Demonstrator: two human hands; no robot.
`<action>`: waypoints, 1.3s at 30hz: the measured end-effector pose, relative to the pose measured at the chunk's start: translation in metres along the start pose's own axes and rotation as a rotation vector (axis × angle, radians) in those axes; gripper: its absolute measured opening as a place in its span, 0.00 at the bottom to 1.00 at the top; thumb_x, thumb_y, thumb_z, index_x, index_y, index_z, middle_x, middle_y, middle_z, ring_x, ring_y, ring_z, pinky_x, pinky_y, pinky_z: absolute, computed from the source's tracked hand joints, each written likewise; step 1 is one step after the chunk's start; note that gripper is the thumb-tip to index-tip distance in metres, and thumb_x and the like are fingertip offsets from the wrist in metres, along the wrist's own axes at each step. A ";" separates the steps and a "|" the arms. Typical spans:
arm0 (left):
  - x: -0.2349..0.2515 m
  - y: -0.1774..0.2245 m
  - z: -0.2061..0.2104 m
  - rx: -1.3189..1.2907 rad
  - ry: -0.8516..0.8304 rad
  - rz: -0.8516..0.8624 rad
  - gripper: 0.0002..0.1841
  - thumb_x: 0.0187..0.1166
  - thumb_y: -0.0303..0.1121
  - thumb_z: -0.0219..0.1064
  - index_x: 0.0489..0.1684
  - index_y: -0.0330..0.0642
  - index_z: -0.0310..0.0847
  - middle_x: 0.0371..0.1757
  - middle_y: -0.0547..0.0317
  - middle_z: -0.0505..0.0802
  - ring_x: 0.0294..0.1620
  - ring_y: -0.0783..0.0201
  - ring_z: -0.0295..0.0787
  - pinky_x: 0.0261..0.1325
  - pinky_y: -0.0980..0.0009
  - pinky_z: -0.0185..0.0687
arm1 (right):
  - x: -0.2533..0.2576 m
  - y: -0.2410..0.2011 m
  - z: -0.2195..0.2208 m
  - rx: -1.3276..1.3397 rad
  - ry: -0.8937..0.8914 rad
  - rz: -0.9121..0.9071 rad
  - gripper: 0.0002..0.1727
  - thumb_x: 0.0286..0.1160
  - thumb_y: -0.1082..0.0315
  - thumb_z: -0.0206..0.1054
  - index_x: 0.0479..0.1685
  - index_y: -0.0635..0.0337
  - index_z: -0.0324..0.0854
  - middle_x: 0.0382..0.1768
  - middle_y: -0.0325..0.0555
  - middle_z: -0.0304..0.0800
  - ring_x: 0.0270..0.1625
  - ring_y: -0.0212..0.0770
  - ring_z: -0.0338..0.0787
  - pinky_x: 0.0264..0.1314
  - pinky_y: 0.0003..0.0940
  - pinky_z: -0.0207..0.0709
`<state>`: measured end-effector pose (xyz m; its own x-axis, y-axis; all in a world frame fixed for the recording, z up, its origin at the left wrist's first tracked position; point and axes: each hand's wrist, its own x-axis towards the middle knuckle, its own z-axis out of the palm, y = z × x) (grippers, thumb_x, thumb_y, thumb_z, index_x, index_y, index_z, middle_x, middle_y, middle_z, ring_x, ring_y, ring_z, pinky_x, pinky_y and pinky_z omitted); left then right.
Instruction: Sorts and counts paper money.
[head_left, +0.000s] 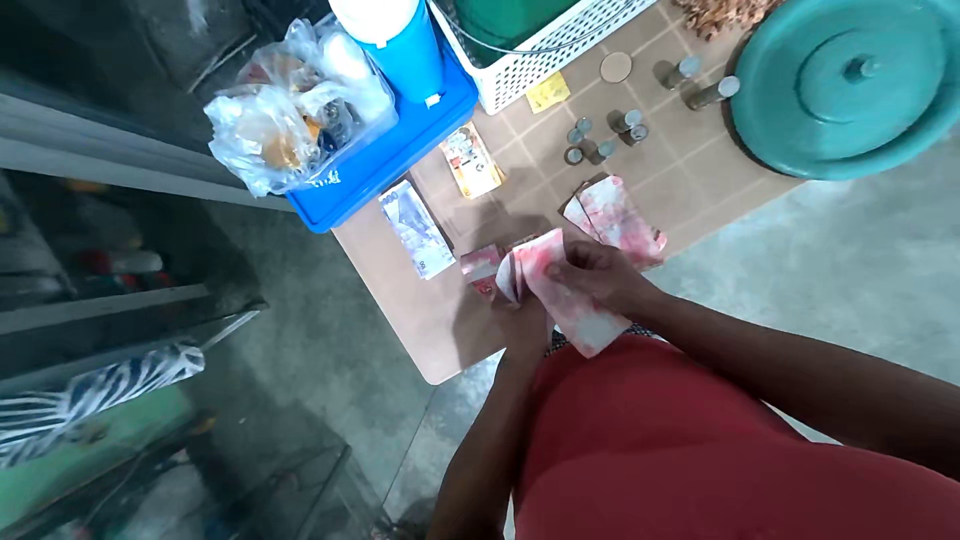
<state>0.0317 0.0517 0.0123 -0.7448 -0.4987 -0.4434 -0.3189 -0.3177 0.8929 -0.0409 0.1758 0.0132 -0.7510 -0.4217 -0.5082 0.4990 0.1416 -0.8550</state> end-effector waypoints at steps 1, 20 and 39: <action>-0.001 0.000 0.000 0.038 -0.020 -0.015 0.09 0.71 0.16 0.67 0.45 0.34 0.82 0.31 0.65 0.90 0.33 0.76 0.89 0.41 0.74 0.88 | 0.000 0.001 -0.002 0.019 -0.021 0.027 0.04 0.77 0.71 0.72 0.43 0.60 0.85 0.29 0.35 0.89 0.30 0.25 0.87 0.38 0.22 0.84; -0.005 0.010 -0.006 -0.013 -0.063 0.024 0.13 0.73 0.20 0.70 0.55 0.35 0.83 0.35 0.63 0.93 0.35 0.71 0.91 0.42 0.70 0.91 | -0.014 -0.011 -0.026 -0.304 -0.031 -0.112 0.13 0.83 0.68 0.65 0.57 0.67 0.84 0.48 0.48 0.91 0.44 0.36 0.90 0.51 0.38 0.88; 0.014 0.017 -0.072 -0.179 0.254 0.047 0.14 0.92 0.28 0.49 0.44 0.34 0.81 0.32 0.54 0.95 0.33 0.64 0.95 0.40 0.66 0.93 | 0.010 -0.012 -0.113 -0.540 0.470 -0.305 0.15 0.90 0.64 0.56 0.58 0.71 0.76 0.33 0.42 0.81 0.30 0.26 0.81 0.39 0.25 0.80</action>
<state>0.0580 -0.0189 0.0158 -0.5792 -0.6945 -0.4268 -0.1625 -0.4147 0.8953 -0.1033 0.2714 0.0063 -0.9860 -0.1047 -0.1301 0.0519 0.5483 -0.8346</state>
